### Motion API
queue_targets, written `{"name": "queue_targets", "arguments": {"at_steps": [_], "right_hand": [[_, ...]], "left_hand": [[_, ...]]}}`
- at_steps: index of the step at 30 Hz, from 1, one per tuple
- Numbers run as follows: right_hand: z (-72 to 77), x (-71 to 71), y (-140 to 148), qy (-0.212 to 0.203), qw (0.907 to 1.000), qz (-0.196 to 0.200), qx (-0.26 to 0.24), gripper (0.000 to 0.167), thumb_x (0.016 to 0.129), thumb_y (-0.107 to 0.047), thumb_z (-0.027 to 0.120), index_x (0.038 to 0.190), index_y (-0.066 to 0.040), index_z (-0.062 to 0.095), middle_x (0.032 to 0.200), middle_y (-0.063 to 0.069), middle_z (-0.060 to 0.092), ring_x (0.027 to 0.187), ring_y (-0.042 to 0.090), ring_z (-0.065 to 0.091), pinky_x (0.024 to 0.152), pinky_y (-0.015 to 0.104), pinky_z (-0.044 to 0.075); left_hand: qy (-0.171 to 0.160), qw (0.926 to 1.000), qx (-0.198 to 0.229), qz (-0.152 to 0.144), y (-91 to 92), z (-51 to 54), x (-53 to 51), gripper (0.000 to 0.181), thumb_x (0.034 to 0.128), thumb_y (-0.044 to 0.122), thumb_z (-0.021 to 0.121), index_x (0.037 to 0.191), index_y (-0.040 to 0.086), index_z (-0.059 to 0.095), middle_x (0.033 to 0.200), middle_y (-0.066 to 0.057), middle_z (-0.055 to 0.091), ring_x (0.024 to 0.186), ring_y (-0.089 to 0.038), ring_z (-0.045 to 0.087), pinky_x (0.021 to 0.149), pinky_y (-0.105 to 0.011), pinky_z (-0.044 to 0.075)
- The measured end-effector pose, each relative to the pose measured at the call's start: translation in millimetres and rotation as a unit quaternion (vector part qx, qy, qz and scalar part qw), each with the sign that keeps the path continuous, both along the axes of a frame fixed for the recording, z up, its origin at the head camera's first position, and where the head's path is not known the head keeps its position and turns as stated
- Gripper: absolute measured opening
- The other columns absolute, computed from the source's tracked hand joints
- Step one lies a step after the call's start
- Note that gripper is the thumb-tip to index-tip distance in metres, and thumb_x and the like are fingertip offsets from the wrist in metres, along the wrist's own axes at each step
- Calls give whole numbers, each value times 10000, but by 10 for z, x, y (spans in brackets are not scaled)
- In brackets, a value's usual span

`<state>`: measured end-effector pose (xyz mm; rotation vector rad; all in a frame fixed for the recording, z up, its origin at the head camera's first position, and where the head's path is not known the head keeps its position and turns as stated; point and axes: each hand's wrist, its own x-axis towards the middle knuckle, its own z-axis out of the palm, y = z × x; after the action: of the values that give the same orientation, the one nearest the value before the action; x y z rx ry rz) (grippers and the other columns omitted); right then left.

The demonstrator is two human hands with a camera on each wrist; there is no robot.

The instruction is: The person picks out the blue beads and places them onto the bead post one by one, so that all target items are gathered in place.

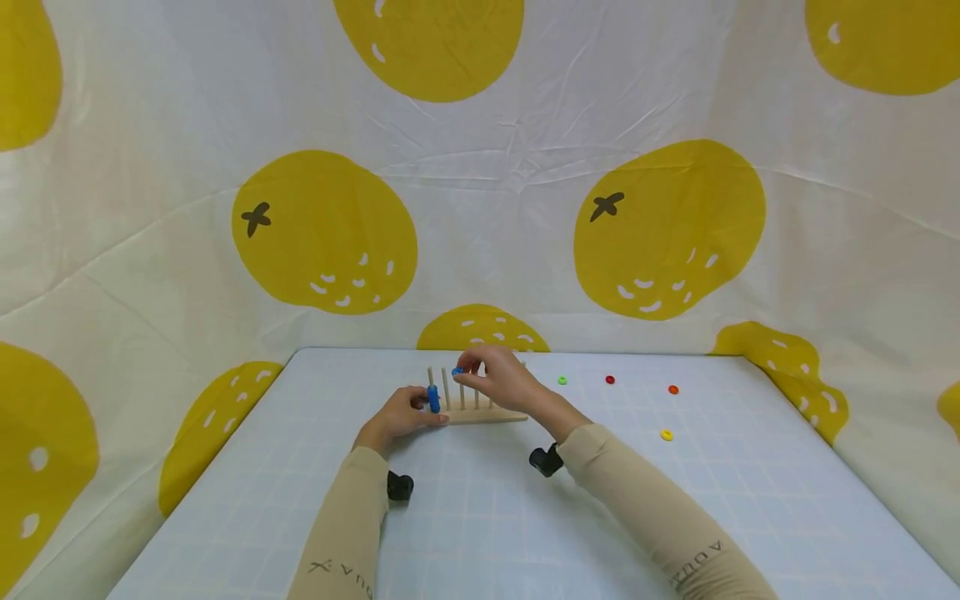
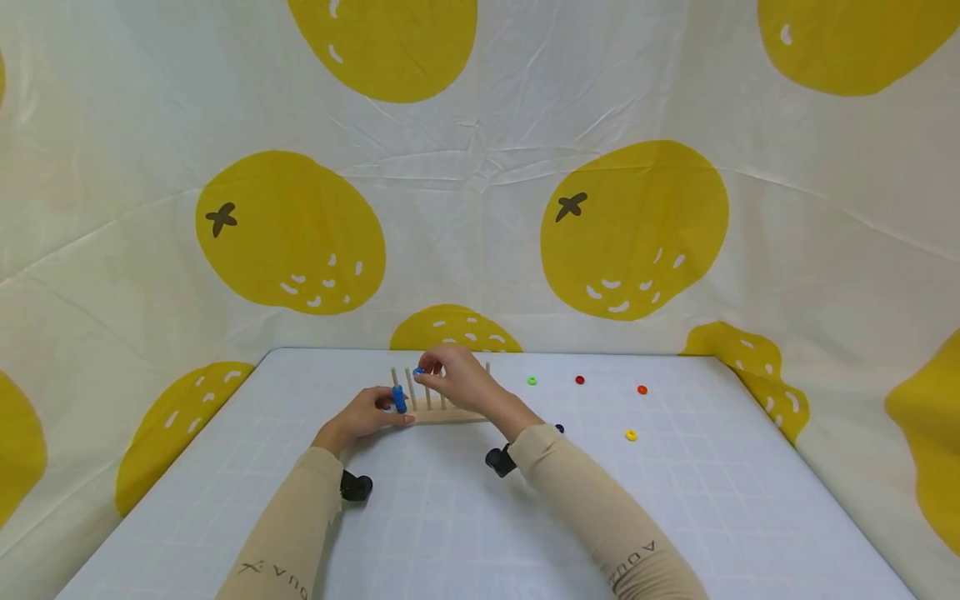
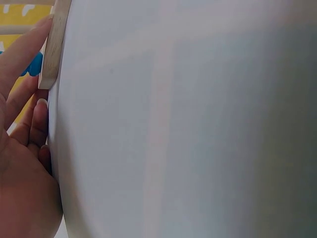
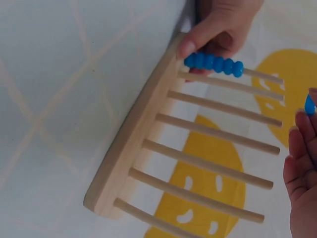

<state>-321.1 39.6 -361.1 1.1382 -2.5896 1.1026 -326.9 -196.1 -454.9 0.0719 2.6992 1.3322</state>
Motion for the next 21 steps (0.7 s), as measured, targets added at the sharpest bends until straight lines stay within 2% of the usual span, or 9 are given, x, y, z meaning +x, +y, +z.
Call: {"name": "queue_targets", "arguments": {"at_steps": [8,14,21], "right_hand": [[-7,-81,-188,-71,9999,-96,78,145,991,-189,699,1071,-70,723,989,16,685,928,162,586,817,273,502],[-30,-137,-321,46,10000,-33,61,152,995,-184,694,1073,-58,724,1005,33,706,908,162,600,814,286,522],[-24,-189,-433,86,9999,-78,89,158,1002,-176,682,1088,-50,722,975,30,684,885,165,574,757,254,490]], "left_hand": [[73,9999,86,-104,0,0,14,449,820,292,882,1138,42,687,1033,-84,597,961,-249,504,858,-395,431],[92,9999,69,-95,24,35,53,421,822,275,882,1107,36,685,988,-80,595,935,-248,505,840,-387,425],[71,9999,-9,-75,10,40,34,458,827,304,876,1149,41,686,1052,-93,615,987,-264,518,916,-435,436]]}}
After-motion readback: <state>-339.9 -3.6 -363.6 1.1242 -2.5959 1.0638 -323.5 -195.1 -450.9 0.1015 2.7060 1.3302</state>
